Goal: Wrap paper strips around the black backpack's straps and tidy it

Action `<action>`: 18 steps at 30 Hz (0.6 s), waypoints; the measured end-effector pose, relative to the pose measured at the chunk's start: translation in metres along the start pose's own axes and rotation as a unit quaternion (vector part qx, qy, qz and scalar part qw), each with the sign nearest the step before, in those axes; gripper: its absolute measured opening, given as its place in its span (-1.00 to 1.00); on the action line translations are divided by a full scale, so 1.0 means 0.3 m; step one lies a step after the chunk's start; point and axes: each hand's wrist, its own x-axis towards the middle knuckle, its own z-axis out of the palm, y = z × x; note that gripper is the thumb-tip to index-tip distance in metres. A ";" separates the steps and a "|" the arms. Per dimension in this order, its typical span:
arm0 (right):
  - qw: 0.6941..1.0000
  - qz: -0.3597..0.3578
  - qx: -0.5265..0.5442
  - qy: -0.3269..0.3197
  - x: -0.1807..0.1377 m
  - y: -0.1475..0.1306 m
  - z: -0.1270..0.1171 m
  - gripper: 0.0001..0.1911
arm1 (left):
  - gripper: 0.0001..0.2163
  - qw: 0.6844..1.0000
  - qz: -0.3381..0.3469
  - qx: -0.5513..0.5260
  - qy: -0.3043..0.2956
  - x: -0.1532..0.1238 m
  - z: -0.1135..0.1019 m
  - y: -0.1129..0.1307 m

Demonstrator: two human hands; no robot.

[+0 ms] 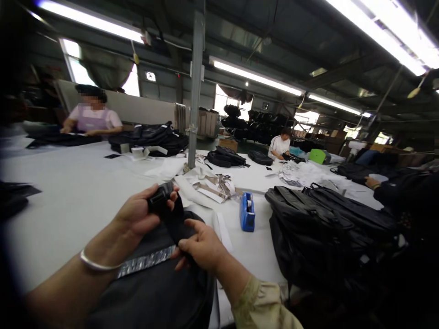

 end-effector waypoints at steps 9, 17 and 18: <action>0.979 0.144 0.031 -0.142 0.059 0.062 -0.078 -0.48 | -0.73 0.998 -0.030 0.024 0.043 0.010 0.026 0.016; 0.981 0.156 0.024 -0.114 0.030 0.121 -0.121 -0.56 | -0.74 0.996 -0.013 0.062 0.069 0.041 0.017 0.024; 0.982 0.155 0.020 -0.106 0.022 0.131 -0.120 -0.58 | -0.74 0.995 -0.012 0.064 0.073 0.046 0.015 0.030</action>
